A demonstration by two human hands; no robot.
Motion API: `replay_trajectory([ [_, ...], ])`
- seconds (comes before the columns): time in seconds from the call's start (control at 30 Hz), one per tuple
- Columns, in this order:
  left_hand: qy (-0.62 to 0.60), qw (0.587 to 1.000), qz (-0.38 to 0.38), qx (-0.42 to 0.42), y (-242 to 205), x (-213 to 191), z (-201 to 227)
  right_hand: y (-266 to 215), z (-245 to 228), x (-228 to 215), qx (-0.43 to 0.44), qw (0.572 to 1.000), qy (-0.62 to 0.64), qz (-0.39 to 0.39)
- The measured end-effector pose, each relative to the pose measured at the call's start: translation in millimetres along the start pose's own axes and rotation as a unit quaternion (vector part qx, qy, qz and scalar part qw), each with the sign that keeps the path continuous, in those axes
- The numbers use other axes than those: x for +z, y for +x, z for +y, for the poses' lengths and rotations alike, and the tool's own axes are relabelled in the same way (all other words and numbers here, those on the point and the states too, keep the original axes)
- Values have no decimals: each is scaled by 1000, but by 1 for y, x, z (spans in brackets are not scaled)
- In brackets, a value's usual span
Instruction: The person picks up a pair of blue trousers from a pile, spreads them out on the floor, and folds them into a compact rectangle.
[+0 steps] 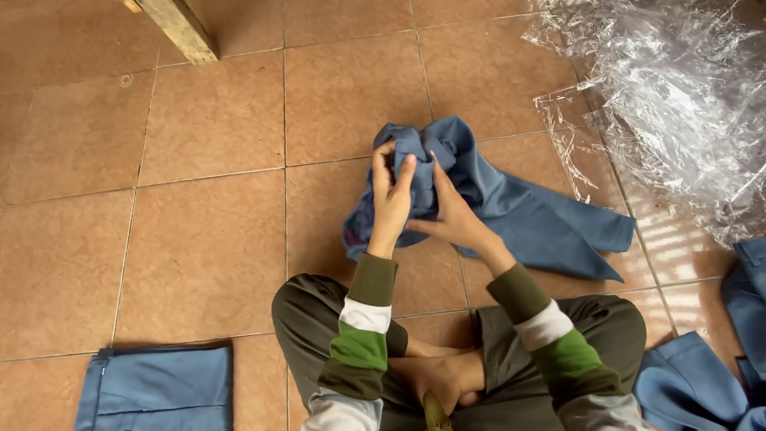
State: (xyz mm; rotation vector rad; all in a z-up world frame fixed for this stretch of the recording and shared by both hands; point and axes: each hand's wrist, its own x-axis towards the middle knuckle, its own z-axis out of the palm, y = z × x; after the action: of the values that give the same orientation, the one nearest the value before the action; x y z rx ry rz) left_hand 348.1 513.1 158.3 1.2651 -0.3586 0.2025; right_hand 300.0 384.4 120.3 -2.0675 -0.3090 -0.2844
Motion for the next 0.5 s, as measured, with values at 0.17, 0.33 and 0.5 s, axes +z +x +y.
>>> replay_trajectory([
  [0.17, -40, 990, -125, -60, 8, -29, -15, 4, 22, -3, 58, 994, -27, 84],
  [0.33, 118, 972, -154, -135, -29, -70, -29, 10, 26, -33, 164, 975, 69, 132],
  [0.5, 245, 927, -133, -250, -84, -100, -80, 13, 23, -52, 140, 976, 73, 151],
])
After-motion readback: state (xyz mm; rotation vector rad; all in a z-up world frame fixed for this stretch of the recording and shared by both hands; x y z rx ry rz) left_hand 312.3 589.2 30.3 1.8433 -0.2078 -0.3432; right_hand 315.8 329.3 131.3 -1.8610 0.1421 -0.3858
